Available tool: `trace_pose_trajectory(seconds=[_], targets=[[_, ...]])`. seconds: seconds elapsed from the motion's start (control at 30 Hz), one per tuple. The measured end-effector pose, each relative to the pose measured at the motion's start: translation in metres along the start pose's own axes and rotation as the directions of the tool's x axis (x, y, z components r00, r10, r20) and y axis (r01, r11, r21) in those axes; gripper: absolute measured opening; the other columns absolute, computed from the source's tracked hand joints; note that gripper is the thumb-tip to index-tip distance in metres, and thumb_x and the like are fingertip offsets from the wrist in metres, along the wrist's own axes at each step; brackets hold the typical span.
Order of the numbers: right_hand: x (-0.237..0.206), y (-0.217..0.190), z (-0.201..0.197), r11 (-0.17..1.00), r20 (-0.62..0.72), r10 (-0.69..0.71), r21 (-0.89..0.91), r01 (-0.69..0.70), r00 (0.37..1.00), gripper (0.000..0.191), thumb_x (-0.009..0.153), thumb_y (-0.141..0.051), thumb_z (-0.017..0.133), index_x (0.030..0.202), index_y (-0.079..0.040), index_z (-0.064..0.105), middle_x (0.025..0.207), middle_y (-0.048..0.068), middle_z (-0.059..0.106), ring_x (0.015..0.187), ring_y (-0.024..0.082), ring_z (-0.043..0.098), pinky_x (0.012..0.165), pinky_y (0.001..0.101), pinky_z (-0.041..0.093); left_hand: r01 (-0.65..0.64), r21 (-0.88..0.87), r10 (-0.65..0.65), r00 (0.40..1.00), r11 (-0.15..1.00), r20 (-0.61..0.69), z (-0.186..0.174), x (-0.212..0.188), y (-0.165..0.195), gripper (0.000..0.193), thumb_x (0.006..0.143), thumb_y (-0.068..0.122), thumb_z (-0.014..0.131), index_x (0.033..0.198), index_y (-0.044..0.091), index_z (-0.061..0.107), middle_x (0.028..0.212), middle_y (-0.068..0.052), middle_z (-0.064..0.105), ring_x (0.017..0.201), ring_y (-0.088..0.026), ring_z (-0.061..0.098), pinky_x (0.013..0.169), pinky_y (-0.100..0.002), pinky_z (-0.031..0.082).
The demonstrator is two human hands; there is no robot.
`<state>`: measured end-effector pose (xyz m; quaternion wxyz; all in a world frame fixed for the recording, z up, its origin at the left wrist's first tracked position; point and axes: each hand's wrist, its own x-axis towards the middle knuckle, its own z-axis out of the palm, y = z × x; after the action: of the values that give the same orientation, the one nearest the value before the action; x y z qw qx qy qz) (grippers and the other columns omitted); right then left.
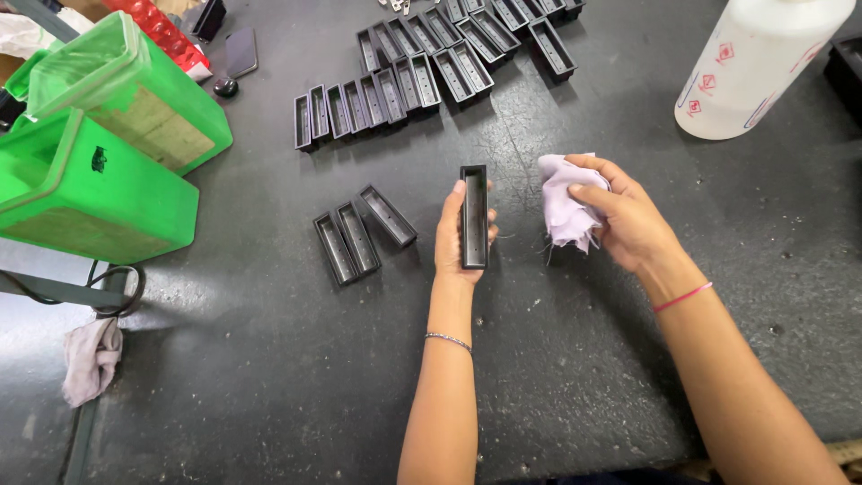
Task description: The person unwraps a small black metal part from plastic, then wipes it with a cloth. They repeatedly pick up similar parts, wipe them, and place them back on the table. A liquid bottle is used to moisten the cloth during the process.
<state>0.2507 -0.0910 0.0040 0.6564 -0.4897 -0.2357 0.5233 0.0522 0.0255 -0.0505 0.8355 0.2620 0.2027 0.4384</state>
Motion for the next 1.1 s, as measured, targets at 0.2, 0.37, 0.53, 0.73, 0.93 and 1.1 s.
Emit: trace_pose_trajectory(seconds=[0.2, 0.37, 0.53, 0.73, 0.93, 1.1], targets=[[-0.005, 0.003, 0.011, 0.96, 0.004, -0.255, -0.12, 0.254, 0.967, 0.037, 0.101, -0.013, 0.063, 0.136, -0.003, 0.06, 0.119, 0.006, 0.068, 0.103, 0.013, 0.066, 0.088, 0.0283, 0.055, 0.096, -0.083, -0.094, 0.995, 0.992, 0.035, 0.002, 0.0, -0.001, 0.043, 0.105, 0.036, 0.055, 0.135, 0.006, 0.06, 0.109, -0.011, 0.067, 0.097, -0.021, 0.07, 0.085, -0.036, 0.061], [-0.015, 0.003, 0.026, 0.751, 0.035, -0.571, -0.381, 0.539, 0.82, 0.052, 0.095, -0.008, 0.068, 0.144, -0.005, 0.049, 0.12, 0.007, 0.066, 0.109, 0.012, 0.064, 0.095, 0.0273, 0.052, 0.176, -0.068, -0.172, 0.983, 0.982, 0.061, 0.009, 0.0, -0.007, 0.043, 0.105, 0.036, 0.052, 0.138, 0.009, 0.059, 0.115, -0.01, 0.069, 0.107, -0.024, 0.07, 0.093, -0.04, 0.059], [-0.026, 0.0, 0.04, 0.532, 0.057, -0.714, -0.604, 0.593, 0.698, 0.046, 0.094, -0.008, 0.075, 0.136, 0.0, 0.06, 0.129, 0.013, 0.068, 0.119, 0.02, 0.065, 0.103, 0.0325, 0.05, 0.186, -0.024, -0.183, 0.978, 0.982, 0.103, 0.017, -0.006, -0.014, 0.045, 0.107, 0.036, 0.053, 0.143, 0.009, 0.06, 0.129, -0.007, 0.069, 0.113, -0.019, 0.066, 0.095, -0.033, 0.054], [-0.033, 0.006, 0.05, 0.484, 0.034, -0.71, -0.703, 0.522, 0.704, 0.032, 0.09, -0.009, 0.077, 0.12, -0.006, 0.07, 0.111, 0.014, 0.069, 0.1, 0.027, 0.071, 0.088, 0.034, 0.054, 0.164, 0.03, -0.165, 0.985, 0.986, 0.045, 0.028, -0.01, -0.026, 0.045, 0.105, 0.032, 0.057, 0.139, 0.003, 0.06, 0.132, -0.009, 0.066, 0.118, -0.02, 0.065, 0.102, -0.033, 0.052], [-0.034, 0.013, 0.055, 0.442, 0.103, -0.71, -0.705, 0.555, 0.697, 0.029, 0.091, -0.006, 0.076, 0.12, -0.004, 0.07, 0.11, 0.013, 0.067, 0.1, 0.026, 0.07, 0.088, 0.0342, 0.054, 0.046, 0.103, -0.05, 0.998, 0.994, 0.038, 0.024, -0.014, -0.026, 0.043, 0.105, 0.028, 0.058, 0.138, 0.0, 0.062, 0.132, -0.01, 0.067, 0.119, -0.019, 0.064, 0.103, -0.031, 0.051], [-0.043, 0.017, 0.066, 0.453, 0.196, -0.62, -0.701, 0.55, 0.76, 0.032, 0.086, -0.006, 0.076, 0.117, -0.004, 0.07, 0.1, 0.012, 0.064, 0.086, 0.026, 0.066, 0.077, 0.0347, 0.052, -0.031, 0.036, 0.031, 0.999, 0.999, 0.019, 0.02, -0.012, -0.022, 0.042, 0.106, 0.027, 0.057, 0.138, 0.001, 0.062, 0.127, -0.01, 0.068, 0.114, -0.019, 0.065, 0.101, -0.033, 0.052]])
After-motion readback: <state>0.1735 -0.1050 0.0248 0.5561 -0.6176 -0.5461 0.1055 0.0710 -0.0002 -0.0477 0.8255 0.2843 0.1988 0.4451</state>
